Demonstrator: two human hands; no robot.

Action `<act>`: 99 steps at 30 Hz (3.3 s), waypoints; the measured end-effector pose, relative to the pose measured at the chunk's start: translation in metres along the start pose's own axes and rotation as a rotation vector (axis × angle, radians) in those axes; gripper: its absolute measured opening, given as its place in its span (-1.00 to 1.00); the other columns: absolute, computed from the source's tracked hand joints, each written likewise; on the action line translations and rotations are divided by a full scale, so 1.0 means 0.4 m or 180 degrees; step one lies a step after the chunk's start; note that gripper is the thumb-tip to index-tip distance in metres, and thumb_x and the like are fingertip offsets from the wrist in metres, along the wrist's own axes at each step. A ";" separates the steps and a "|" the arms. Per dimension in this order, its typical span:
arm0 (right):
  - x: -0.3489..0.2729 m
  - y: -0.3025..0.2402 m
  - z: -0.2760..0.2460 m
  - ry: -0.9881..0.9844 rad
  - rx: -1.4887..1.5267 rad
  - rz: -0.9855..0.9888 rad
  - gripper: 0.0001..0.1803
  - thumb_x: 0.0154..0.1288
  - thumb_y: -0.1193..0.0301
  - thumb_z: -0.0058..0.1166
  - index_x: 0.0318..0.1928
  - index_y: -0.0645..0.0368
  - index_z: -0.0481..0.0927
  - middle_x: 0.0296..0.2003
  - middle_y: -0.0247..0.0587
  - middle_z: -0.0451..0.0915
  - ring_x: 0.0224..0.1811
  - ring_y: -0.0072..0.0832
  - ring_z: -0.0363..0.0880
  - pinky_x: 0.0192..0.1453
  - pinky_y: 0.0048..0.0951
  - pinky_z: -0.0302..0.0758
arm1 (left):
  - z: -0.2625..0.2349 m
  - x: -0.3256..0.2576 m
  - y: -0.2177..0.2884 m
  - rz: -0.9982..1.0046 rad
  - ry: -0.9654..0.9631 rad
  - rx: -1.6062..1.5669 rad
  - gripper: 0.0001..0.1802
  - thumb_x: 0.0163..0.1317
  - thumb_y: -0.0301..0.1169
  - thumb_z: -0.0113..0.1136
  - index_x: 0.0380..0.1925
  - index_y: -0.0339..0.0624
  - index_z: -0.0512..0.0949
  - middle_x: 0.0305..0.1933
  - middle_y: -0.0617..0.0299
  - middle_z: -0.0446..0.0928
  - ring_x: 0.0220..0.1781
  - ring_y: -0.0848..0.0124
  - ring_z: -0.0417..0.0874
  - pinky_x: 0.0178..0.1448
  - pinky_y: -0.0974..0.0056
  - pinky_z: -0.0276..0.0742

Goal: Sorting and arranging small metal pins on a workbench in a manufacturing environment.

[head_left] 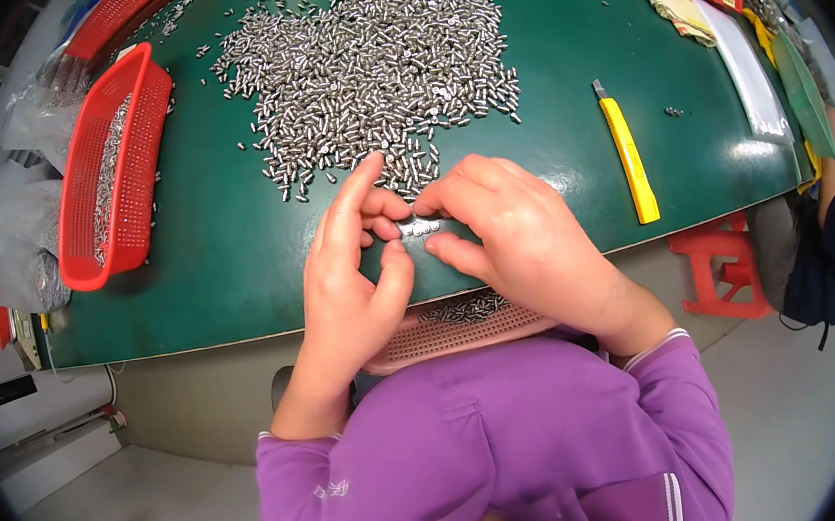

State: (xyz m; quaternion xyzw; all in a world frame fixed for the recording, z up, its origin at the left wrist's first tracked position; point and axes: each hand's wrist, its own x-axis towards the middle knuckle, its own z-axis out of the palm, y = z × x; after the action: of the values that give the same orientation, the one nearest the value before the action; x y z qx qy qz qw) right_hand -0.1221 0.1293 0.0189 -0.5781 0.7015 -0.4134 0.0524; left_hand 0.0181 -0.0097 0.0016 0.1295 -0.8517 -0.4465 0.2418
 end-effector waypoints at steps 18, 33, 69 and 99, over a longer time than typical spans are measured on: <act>-0.057 -0.011 -0.066 -0.0725 0.0451 -0.0141 -0.77 0.17 0.47 0.33 -0.15 0.18 0.64 -0.27 -0.15 0.56 -0.15 -0.12 0.59 -0.05 -0.15 0.54 | 0.019 0.006 0.018 -0.0054 0.0256 0.0422 -0.29 0.19 -0.70 0.19 0.40 -0.23 0.39 -0.06 0.14 0.58 -0.09 0.33 0.57 0.08 0.22 0.54; -0.004 0.022 -0.027 0.0199 -0.0131 0.0229 -0.79 0.17 0.54 0.31 -0.16 0.17 0.62 -0.26 -0.14 0.58 -0.16 -0.07 0.60 -0.05 -0.11 0.55 | 0.039 0.026 0.024 0.0226 0.0071 0.0564 -0.33 0.15 -0.71 0.26 0.33 -0.24 0.45 -0.17 0.13 0.56 -0.09 0.19 0.58 0.04 0.14 0.53; 0.002 0.032 -0.035 -0.0103 0.0088 0.0038 -0.86 0.23 0.52 0.24 -0.20 0.21 0.60 -0.28 -0.08 0.58 -0.20 -0.04 0.58 -0.08 -0.08 0.53 | 0.042 0.027 0.016 0.0335 0.0166 0.0679 -0.38 0.15 -0.68 0.27 0.28 -0.25 0.50 -0.25 0.17 0.55 -0.17 0.21 0.56 -0.03 0.14 0.53; 0.005 0.027 -0.027 -0.0237 0.0038 0.0054 -0.83 0.18 0.53 0.26 -0.21 0.22 0.57 -0.30 -0.07 0.54 -0.21 -0.04 0.57 -0.11 -0.07 0.53 | 0.029 0.024 0.011 0.0313 -0.0041 0.0479 -0.29 0.13 -0.71 0.26 0.36 -0.27 0.41 -0.17 0.13 0.57 -0.14 0.23 0.58 0.04 0.14 0.55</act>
State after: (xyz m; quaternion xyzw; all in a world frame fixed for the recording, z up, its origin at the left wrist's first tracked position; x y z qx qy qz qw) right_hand -0.1369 0.1329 0.0200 -0.5868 0.7015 -0.3952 0.0855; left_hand 0.0039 -0.0034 0.0024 0.1025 -0.8897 -0.3697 0.2475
